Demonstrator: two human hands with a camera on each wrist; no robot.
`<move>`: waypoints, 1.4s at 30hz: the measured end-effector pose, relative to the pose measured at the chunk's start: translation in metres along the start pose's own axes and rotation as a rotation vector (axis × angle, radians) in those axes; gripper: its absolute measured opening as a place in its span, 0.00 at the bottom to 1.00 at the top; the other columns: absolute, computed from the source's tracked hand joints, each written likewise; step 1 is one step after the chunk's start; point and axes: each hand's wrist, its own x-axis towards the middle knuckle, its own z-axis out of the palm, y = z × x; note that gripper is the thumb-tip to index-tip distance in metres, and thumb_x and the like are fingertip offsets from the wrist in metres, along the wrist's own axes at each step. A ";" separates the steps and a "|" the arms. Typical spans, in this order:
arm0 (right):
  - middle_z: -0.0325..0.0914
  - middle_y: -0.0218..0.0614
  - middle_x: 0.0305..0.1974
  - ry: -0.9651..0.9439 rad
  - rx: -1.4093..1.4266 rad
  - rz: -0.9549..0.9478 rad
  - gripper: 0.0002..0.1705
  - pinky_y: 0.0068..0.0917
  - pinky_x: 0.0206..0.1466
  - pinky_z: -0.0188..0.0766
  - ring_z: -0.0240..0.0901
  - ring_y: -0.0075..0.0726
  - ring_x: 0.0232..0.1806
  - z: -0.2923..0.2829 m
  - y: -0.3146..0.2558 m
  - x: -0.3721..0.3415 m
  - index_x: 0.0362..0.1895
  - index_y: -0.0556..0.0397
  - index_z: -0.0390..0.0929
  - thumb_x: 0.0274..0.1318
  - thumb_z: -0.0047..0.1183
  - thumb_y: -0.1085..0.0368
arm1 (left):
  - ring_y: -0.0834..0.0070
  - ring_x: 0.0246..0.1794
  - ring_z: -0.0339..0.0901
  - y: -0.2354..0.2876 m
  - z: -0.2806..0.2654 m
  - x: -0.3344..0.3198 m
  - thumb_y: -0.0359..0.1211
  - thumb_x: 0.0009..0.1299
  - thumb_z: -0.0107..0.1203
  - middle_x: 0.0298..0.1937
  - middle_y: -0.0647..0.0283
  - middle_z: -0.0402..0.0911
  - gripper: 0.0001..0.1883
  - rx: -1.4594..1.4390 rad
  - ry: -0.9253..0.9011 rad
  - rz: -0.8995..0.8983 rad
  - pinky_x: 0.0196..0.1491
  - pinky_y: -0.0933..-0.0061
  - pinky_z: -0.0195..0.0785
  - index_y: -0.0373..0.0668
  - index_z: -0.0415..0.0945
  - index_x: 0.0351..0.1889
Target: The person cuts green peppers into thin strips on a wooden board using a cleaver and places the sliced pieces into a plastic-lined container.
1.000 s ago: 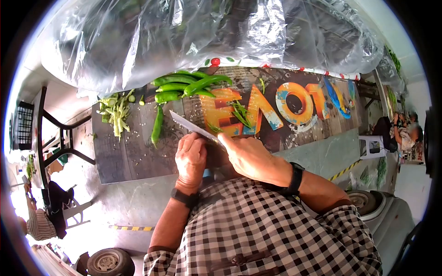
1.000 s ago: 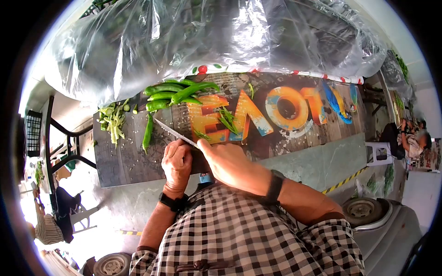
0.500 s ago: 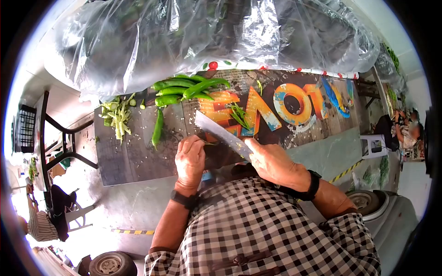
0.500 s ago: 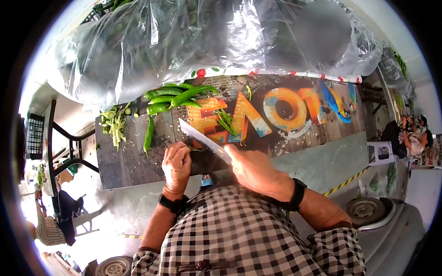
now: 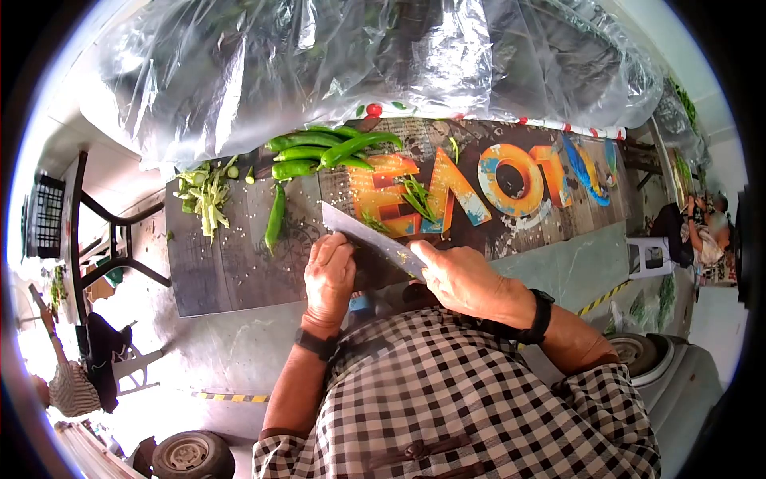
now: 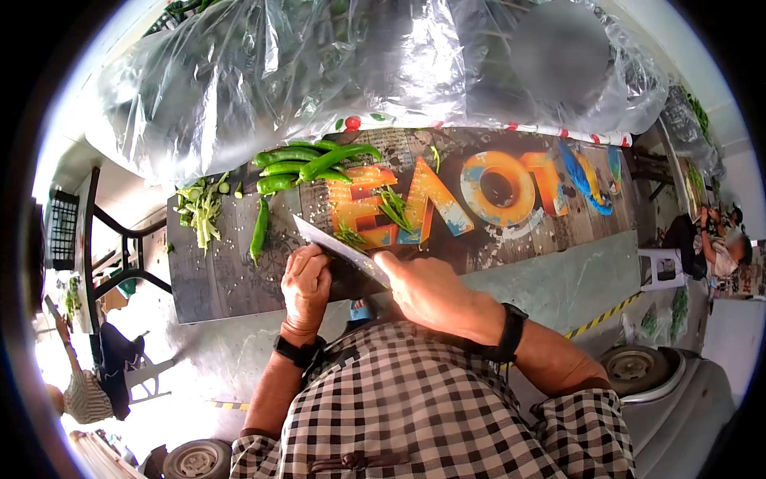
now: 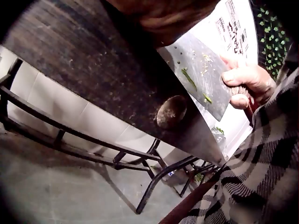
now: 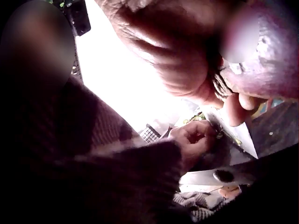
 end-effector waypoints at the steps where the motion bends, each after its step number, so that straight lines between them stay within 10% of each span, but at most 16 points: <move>1: 0.73 0.47 0.19 0.003 0.014 0.003 0.26 0.42 0.24 0.70 0.75 0.53 0.21 -0.001 0.000 0.001 0.57 0.58 0.60 0.55 0.55 0.69 | 0.57 0.44 0.79 0.000 0.000 0.000 0.17 0.52 0.56 0.39 0.57 0.80 0.09 0.001 0.000 0.003 0.49 0.63 0.74 0.36 0.79 0.30; 20: 0.69 0.45 0.16 0.046 0.033 -0.159 0.21 0.44 0.21 0.63 0.70 0.55 0.18 0.004 0.004 0.015 0.50 0.62 0.58 0.54 0.52 0.72 | 0.58 0.45 0.77 -0.003 0.001 0.001 0.19 0.54 0.55 0.41 0.59 0.79 0.10 -0.028 -0.002 -0.008 0.50 0.63 0.73 0.39 0.79 0.33; 30: 0.73 0.51 0.20 0.201 -0.003 0.075 0.18 0.51 0.23 0.64 0.72 0.61 0.22 0.007 0.025 -0.014 0.50 0.58 0.64 0.57 0.52 0.70 | 0.60 0.41 0.77 0.001 0.001 0.004 0.18 0.54 0.58 0.38 0.60 0.80 0.09 -0.011 -0.021 -0.022 0.45 0.64 0.73 0.40 0.78 0.31; 34: 0.68 0.46 0.17 0.281 0.105 0.119 0.15 0.40 0.21 0.63 0.69 0.54 0.18 -0.005 0.027 -0.016 0.51 0.54 0.66 0.60 0.49 0.72 | 0.60 0.43 0.76 0.001 -0.001 0.004 0.19 0.56 0.58 0.40 0.60 0.79 0.08 -0.001 -0.061 -0.019 0.47 0.63 0.72 0.40 0.78 0.32; 36: 0.64 0.36 0.17 0.349 0.144 0.168 0.14 0.30 0.20 0.61 0.64 0.29 0.16 -0.011 0.034 -0.017 0.52 0.56 0.66 0.62 0.48 0.73 | 0.59 0.46 0.75 0.000 -0.004 0.003 0.20 0.57 0.58 0.43 0.60 0.78 0.08 -0.010 -0.120 -0.028 0.50 0.63 0.72 0.39 0.78 0.34; 38: 0.73 0.50 0.21 0.357 0.333 0.311 0.13 0.43 0.26 0.68 0.74 0.60 0.23 -0.036 0.024 -0.019 0.49 0.55 0.69 0.58 0.49 0.71 | 0.59 0.47 0.75 0.001 -0.004 0.003 0.20 0.57 0.58 0.43 0.60 0.78 0.09 -0.006 -0.118 -0.019 0.50 0.62 0.72 0.39 0.78 0.35; 42: 0.74 0.55 0.26 0.477 0.241 0.260 0.15 0.42 0.31 0.69 0.74 0.63 0.29 -0.048 0.033 -0.027 0.50 0.57 0.68 0.58 0.48 0.73 | 0.59 0.48 0.75 0.003 -0.009 0.002 0.20 0.57 0.58 0.45 0.60 0.78 0.09 -0.028 -0.120 -0.015 0.51 0.62 0.72 0.39 0.78 0.36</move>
